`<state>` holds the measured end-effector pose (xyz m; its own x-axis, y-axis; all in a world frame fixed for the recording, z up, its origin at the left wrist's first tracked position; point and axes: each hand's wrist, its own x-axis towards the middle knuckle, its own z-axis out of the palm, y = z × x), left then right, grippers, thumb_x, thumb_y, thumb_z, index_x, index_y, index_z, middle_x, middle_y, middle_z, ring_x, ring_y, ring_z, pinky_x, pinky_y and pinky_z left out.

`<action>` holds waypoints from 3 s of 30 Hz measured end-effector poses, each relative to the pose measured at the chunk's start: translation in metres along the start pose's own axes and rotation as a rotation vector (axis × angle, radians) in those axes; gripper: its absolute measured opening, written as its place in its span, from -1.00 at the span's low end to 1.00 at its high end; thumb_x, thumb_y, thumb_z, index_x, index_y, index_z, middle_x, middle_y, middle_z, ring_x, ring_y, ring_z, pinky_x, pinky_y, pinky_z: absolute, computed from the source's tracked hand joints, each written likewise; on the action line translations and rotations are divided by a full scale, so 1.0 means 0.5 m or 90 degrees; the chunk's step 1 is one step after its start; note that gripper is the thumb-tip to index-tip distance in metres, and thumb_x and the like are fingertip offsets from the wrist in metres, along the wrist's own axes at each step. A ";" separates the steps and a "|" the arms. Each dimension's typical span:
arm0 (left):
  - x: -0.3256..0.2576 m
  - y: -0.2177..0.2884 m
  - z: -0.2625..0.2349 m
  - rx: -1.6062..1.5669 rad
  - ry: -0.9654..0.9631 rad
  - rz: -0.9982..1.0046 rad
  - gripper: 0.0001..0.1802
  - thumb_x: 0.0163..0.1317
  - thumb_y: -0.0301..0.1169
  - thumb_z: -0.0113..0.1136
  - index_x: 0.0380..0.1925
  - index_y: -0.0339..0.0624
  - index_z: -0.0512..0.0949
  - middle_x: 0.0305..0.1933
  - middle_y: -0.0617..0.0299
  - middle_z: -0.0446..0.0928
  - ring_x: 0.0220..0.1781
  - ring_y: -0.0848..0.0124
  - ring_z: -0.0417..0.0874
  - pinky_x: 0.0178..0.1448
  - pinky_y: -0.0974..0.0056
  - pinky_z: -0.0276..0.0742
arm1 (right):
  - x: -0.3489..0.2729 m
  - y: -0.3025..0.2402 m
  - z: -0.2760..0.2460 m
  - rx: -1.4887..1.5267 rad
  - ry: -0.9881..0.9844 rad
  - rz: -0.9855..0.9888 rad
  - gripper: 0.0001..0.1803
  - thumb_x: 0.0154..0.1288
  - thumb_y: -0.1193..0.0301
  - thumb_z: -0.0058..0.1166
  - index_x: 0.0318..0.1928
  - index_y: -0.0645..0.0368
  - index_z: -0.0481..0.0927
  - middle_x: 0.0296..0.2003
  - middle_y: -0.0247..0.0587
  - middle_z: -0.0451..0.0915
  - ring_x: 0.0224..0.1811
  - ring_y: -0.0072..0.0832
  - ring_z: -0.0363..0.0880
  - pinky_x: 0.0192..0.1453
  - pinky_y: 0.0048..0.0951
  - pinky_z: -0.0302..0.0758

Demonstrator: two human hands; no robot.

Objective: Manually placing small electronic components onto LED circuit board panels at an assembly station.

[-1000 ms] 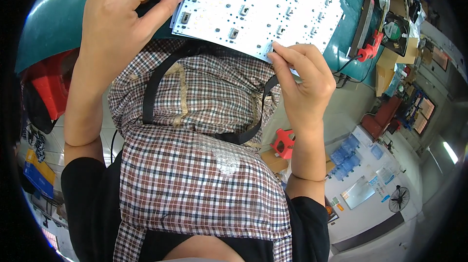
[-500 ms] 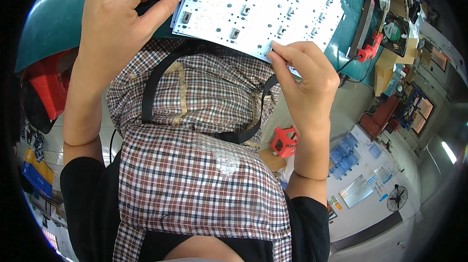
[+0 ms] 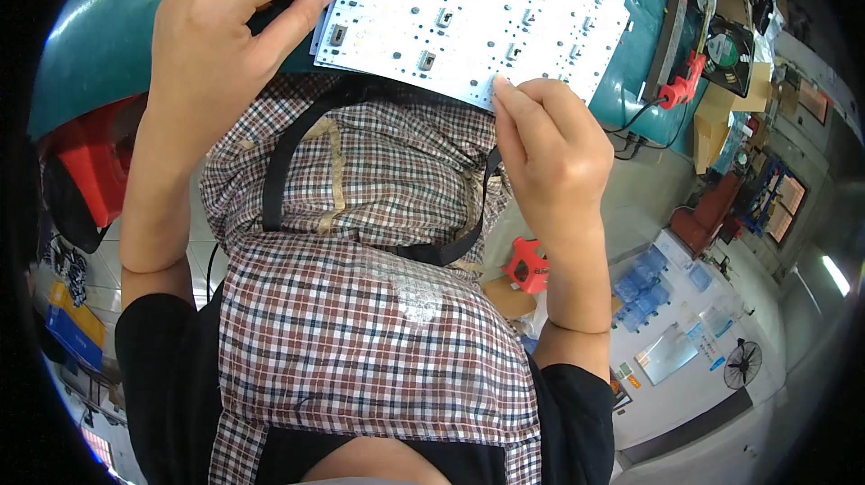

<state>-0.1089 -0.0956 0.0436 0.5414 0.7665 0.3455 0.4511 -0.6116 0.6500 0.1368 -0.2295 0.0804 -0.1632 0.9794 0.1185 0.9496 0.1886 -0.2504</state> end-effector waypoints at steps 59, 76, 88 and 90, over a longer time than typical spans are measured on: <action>0.132 0.044 -0.169 -0.850 0.053 -0.406 -0.14 0.36 -0.32 0.15 0.58 -0.44 0.07 0.22 0.09 0.39 -0.27 0.49 0.43 -0.35 0.42 0.36 | 0.990 0.127 -0.086 0.343 -0.041 0.128 -0.38 0.34 -0.11 0.24 -0.30 0.31 0.77 -0.50 -0.10 0.68 -0.49 -0.35 0.61 -0.33 -0.29 0.54; 0.147 0.016 -0.156 -0.875 0.069 -0.375 -0.18 0.37 -0.34 0.16 0.55 -0.46 0.12 0.26 -0.02 0.41 -0.28 0.52 0.51 -0.30 0.44 0.48 | 1.006 0.143 -0.113 0.241 -0.002 0.031 -0.40 0.32 -0.03 0.13 -0.44 0.36 0.72 -0.44 0.25 0.69 -0.30 0.06 0.74 -0.12 -0.05 0.61; 0.125 0.027 -0.144 -0.651 0.029 -0.365 -0.45 0.40 -0.41 0.16 0.37 -0.34 0.46 0.17 0.14 0.52 -0.27 0.62 0.48 -0.26 0.48 0.44 | 0.493 0.164 -0.046 -0.009 0.039 -0.242 -0.87 0.19 0.48 0.35 -0.24 0.23 0.75 -0.27 -0.18 0.64 -0.21 -0.16 0.67 -0.11 -0.24 0.59; 0.094 0.038 -0.120 -0.528 -0.091 -0.298 -0.57 0.32 -0.45 0.31 0.20 -0.18 0.60 0.13 0.19 0.56 -0.18 0.56 0.61 -0.14 0.45 0.53 | 0.481 0.162 -0.038 -0.013 0.044 -0.228 -0.83 0.19 0.47 0.34 -0.19 0.19 0.75 -0.29 -0.18 0.59 -0.22 -0.12 0.64 -0.11 -0.22 0.58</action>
<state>-0.1175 -0.0592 0.1129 0.5399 0.8330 -0.1211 0.0276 0.1263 0.9916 0.1793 0.0201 0.1070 -0.4686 0.8443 0.2600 0.8409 0.5165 -0.1617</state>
